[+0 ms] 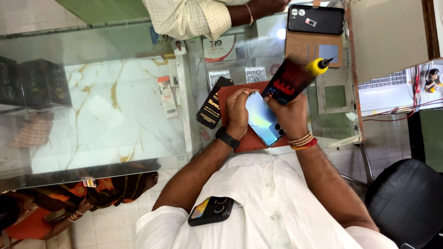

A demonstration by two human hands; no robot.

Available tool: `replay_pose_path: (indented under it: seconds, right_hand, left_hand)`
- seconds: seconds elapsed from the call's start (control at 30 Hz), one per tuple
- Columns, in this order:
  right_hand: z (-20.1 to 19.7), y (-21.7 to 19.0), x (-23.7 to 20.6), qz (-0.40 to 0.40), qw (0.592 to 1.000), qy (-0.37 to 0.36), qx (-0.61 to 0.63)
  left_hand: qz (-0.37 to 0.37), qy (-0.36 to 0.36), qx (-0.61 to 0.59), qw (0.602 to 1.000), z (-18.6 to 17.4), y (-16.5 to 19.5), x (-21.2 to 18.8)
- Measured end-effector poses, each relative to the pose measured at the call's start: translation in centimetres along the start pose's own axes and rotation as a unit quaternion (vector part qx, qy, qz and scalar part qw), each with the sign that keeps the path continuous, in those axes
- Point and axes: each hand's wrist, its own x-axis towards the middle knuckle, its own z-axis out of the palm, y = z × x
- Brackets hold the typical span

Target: The person holds a smartphone over a red mat on a glass counter and squeezes glue from a yellow bottle along the phone's back edges. They then set the phone down, pick up a second phone, and use a small card to press along the edge of the first phone.

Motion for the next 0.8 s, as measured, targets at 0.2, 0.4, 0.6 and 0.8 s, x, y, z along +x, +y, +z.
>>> replay_pose_path:
  seconds: [0.2, 0.4, 0.6, 0.8]
  right_hand:
    - [-0.5, -0.4, 0.6, 0.063, 0.995, -0.027, 0.068]
    - [-1.0, -0.9, 1.2, 0.125, 0.979, -0.054, 0.151]
    - [-1.4, -0.1, 0.4, 0.142, 0.974, -0.071, 0.160]
    - [-2.0, 1.6, 0.0, 0.171, 0.954, -0.098, 0.225]
  left_hand:
    - [0.004, 0.004, 0.024, 1.000, 0.2, -0.2, -0.1]
    - [0.030, 0.012, 0.061, 0.998, 0.6, 0.4, -0.8]
    - [0.062, 0.013, 0.062, 0.996, 0.9, 0.3, -1.2]
    - [0.071, 0.003, 0.073, 0.995, 1.1, 0.4, -1.6]
